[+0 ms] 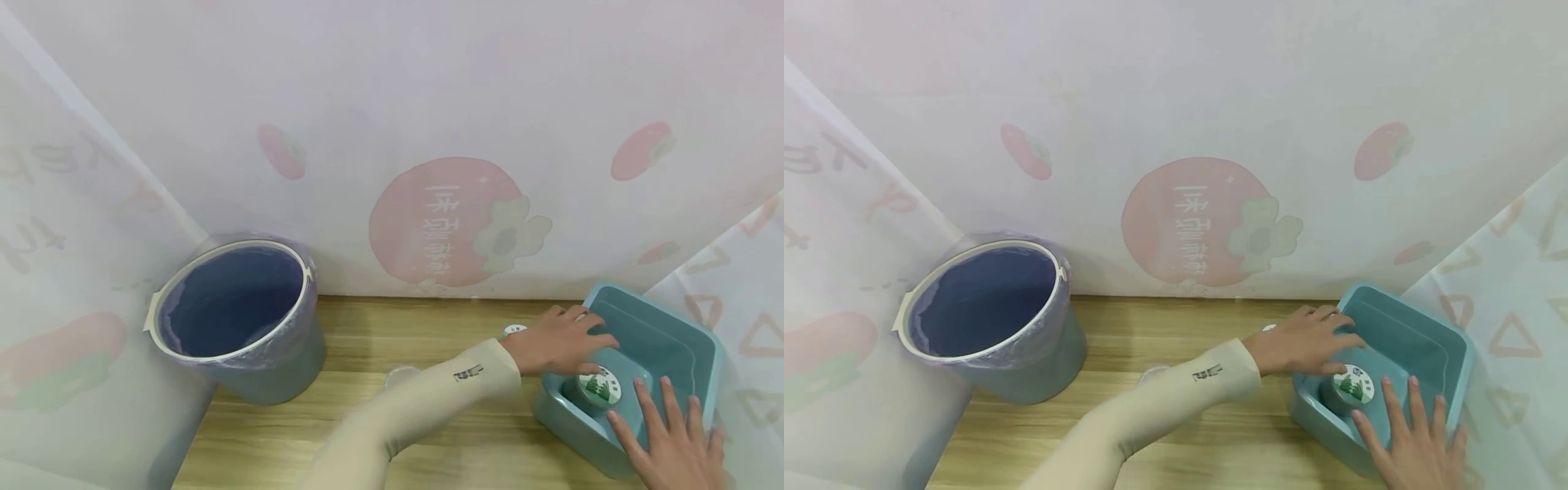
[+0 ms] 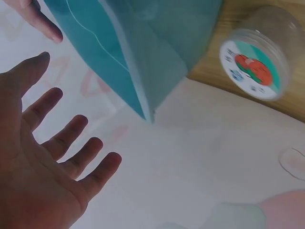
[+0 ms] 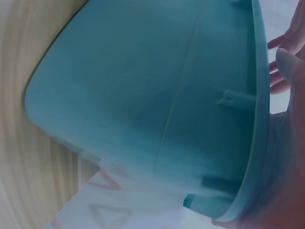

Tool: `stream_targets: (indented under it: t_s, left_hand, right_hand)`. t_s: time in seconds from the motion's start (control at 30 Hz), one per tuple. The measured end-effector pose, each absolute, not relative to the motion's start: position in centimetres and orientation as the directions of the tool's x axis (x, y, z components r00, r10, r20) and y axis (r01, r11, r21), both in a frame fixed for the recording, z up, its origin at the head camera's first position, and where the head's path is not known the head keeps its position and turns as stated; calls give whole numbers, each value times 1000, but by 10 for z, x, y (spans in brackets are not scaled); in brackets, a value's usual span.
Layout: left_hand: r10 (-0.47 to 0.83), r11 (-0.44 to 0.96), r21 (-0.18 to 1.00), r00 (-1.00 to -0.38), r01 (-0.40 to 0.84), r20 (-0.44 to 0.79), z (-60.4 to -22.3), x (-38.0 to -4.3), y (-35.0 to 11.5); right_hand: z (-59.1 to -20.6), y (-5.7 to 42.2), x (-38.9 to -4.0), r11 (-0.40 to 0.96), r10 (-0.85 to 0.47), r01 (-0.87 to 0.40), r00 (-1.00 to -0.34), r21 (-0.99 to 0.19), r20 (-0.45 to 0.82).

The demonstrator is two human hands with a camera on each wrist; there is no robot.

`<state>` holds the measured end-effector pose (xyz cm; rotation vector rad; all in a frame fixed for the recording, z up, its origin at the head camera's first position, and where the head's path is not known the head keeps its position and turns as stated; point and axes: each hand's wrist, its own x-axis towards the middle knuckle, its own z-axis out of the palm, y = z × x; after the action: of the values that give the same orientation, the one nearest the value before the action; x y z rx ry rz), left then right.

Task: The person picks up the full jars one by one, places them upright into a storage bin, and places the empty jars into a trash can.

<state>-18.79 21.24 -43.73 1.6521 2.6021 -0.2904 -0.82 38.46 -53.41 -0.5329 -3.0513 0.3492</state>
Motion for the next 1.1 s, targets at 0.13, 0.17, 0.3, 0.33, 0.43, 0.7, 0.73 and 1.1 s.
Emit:
stream_targets:
  t_s: [0.13,0.17,0.3,0.33,0.43,0.7,0.73,1.1]
  left_hand:
    - [881,450,-122,-462,885,-105,-437,-199,194]
    - [875,460,-121,-473,879,-104,-437,-201,189]
    - [850,505,-122,-516,855,-103,-436,-209,170]
    - [846,512,-126,-524,850,-98,-436,-210,165]
    - [846,518,-135,-529,845,-65,-436,-215,148]
    - [818,568,-136,-575,812,-18,-436,-232,106]
    - [811,579,-130,-585,805,-17,-435,-234,101]
    - [765,644,-104,-640,758,70,-411,-247,41]
  right_hand:
    - [-531,380,-14,921,315,302,-949,-245,16]
    - [-530,379,-15,924,306,291,-952,-249,23]
    - [-525,373,-19,932,263,244,-964,-266,39]
    - [-524,372,-20,934,255,234,-966,-269,44]
    - [-520,367,-24,937,232,208,-971,-280,57]
    - [-507,354,-39,953,161,124,-980,-275,115]
    - [-505,352,-42,953,152,114,-981,-280,117]
    - [-481,332,-72,950,60,17,-990,-311,129]
